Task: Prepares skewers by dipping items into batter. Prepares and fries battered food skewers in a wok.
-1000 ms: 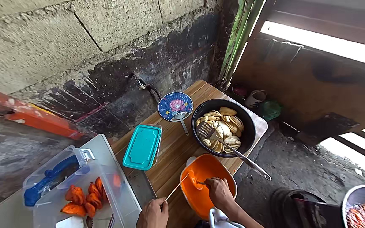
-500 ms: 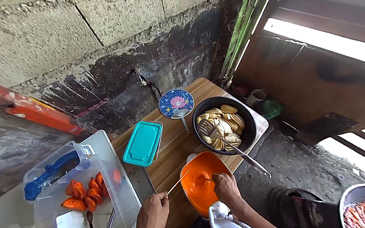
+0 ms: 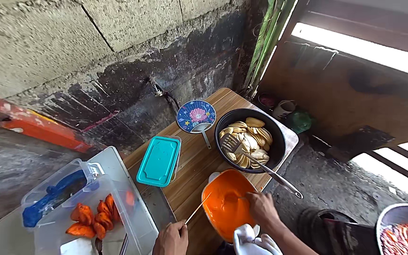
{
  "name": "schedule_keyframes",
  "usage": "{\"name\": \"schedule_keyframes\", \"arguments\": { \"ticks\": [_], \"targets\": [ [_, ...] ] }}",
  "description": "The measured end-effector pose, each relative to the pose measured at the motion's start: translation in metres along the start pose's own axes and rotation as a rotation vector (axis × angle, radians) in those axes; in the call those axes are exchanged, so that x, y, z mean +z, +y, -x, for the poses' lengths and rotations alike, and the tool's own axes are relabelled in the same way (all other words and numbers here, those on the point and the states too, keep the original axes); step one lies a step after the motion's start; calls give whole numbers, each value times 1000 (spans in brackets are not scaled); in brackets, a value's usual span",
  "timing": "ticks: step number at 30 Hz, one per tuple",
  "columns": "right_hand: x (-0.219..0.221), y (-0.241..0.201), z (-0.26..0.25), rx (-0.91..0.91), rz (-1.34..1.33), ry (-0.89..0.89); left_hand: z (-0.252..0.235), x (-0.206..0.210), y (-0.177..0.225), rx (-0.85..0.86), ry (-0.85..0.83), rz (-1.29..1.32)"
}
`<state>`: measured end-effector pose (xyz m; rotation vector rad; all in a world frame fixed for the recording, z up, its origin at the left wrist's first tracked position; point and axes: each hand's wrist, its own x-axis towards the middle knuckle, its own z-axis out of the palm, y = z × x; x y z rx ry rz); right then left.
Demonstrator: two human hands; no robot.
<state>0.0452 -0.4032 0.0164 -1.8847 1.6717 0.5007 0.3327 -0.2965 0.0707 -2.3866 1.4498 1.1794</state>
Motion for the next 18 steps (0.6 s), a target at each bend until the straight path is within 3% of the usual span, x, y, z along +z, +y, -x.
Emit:
{"name": "schedule_keyframes", "arguments": {
  "ticks": [4,9,11,14,18],
  "targets": [
    [-5,32,15,-7,157,291,0,4,2,-17,-22,-6],
    [25,25,49,-33,45,37,-6,5,9,3,-68,-36],
    [24,20,49,-48,24,59,-8,2,13,-6,-67,-44],
    [-6,26,30,-84,116,222,-12,-3,17,5,-63,-67],
    [-45,10,14,-136,310,81,-18,-7,24,41,-58,-93]
  ]
}}
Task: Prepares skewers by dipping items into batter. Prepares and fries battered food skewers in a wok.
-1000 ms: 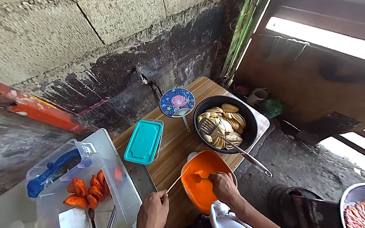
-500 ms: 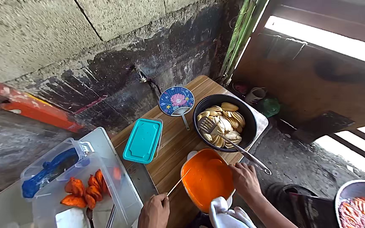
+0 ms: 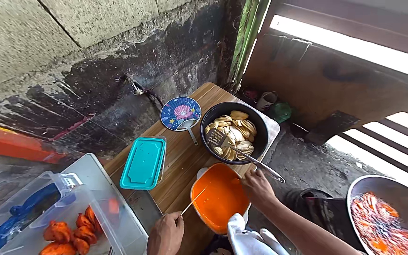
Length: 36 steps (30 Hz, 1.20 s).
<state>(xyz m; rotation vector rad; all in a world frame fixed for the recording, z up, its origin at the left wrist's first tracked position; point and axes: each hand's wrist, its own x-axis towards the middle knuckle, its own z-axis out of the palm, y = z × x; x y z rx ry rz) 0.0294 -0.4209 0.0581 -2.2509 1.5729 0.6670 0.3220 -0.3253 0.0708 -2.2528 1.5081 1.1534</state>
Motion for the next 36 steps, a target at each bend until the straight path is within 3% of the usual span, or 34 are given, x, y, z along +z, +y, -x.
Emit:
{"name": "schedule_keyframes", "arguments": {
  "ticks": [4,10,14,17,20,29,36],
  "targets": [
    [0,-28,0,0,158,-200,-2,-2,5,7,13,20],
    [32,-31,7,86,-214,-430,2,9,-6,-8,-27,40],
    [42,-26,8,81,-404,-229,0,14,-14,15,-12,45],
    [17,-15,6,10,-223,5,-1,13,-22,-12,6,34],
    [0,-9,-9,-50,9,53,-4,9,-19,-1,22,30],
    [9,-64,14,58,252,-308,3,2,-25,-26,146,192],
    [5,-78,11,92,-89,-512,9,1,-48,-2,174,177]
  ]
}}
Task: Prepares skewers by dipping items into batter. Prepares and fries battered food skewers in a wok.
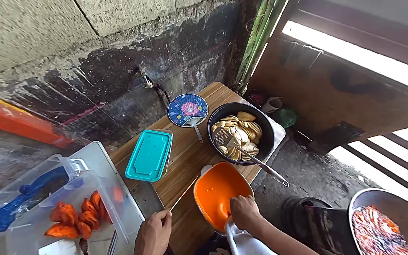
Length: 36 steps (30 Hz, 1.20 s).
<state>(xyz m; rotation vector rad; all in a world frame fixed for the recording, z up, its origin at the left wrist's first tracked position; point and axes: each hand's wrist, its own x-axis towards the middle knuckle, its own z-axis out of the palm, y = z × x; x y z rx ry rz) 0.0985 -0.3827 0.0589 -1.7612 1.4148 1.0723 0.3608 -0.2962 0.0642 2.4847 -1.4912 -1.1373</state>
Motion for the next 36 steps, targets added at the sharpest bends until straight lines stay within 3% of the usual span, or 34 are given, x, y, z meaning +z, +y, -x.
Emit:
{"name": "schedule_keyframes", "arguments": {
  "ticks": [5,10,14,17,21,25,27,36],
  "targets": [
    [21,6,-53,-58,-457,-10,-5,-3,7,-3,12,-3],
    [29,13,-71,-68,-846,224,-8,-7,29,17,-8,-9],
    [4,33,-34,52,-466,422,-9,-9,33,15,3,-6],
    [5,48,-30,87,-343,501,-10,-6,28,25,12,-5],
    [21,43,-47,14,-367,363,-11,-2,25,31,-24,-28],
    [39,30,-50,-137,-385,376,-10,-2,25,22,-21,-27],
    [35,38,-52,-76,-384,316,-10,-2,30,16,-41,-26],
    [13,66,-46,126,-376,460,-4,7,35,23,-145,-66]
  ]
}}
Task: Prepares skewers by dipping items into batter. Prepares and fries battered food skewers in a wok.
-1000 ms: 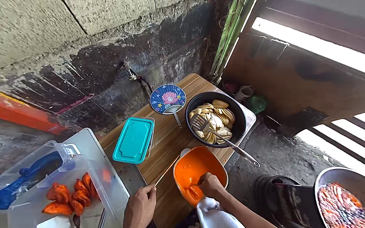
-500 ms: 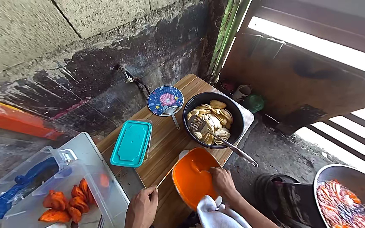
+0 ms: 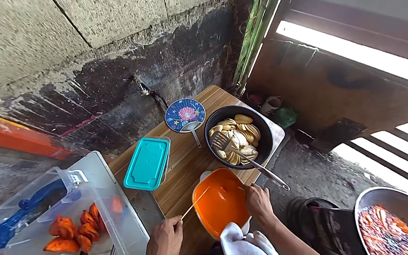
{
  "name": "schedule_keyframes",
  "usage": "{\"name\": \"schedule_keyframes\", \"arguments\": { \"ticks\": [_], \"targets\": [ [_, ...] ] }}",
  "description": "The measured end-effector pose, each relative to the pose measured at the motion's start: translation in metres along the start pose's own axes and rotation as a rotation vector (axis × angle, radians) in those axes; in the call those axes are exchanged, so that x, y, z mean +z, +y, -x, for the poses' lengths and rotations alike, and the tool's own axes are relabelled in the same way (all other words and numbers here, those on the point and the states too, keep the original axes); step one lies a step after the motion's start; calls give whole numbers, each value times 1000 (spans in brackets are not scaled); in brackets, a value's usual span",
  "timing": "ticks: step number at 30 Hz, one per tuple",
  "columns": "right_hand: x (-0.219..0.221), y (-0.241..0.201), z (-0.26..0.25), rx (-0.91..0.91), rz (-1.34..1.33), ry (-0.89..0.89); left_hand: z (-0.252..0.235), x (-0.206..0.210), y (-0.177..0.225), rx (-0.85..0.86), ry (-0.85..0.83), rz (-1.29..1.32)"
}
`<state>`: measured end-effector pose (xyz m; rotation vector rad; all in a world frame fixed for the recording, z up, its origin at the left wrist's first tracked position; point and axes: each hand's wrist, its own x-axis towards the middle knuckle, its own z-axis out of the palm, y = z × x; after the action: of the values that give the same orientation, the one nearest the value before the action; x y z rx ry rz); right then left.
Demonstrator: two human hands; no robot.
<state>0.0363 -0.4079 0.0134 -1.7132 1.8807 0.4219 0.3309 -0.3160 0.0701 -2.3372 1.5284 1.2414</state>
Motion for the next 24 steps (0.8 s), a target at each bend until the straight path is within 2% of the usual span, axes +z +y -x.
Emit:
{"name": "schedule_keyframes", "arguments": {
  "ticks": [2,4,6,9,12,15,18,20,24],
  "targets": [
    [1,-4,0,-86,-37,-22,-1,4,-3,16,-12,2],
    [5,-8,-1,-160,4,-163,-3,7,-5,14,-34,-18],
    [-3,-13,0,-114,68,-196,-2,4,1,-4,-57,-41],
    [-12,-15,2,-101,104,-23,2,-3,6,-44,-46,-62],
    [-2,-17,-9,-340,209,171,0,-7,5,-45,-24,-73],
    [-8,-17,-17,-397,320,210,4,-9,7,-22,-23,-64],
    [-19,-16,-2,-302,386,88,7,-10,7,-19,-32,-51],
    [-17,-16,17,-255,338,-8,6,-6,3,-21,-42,-41],
    [2,-16,30,-307,161,-229,2,8,-4,29,-59,-23]
  ]
}}
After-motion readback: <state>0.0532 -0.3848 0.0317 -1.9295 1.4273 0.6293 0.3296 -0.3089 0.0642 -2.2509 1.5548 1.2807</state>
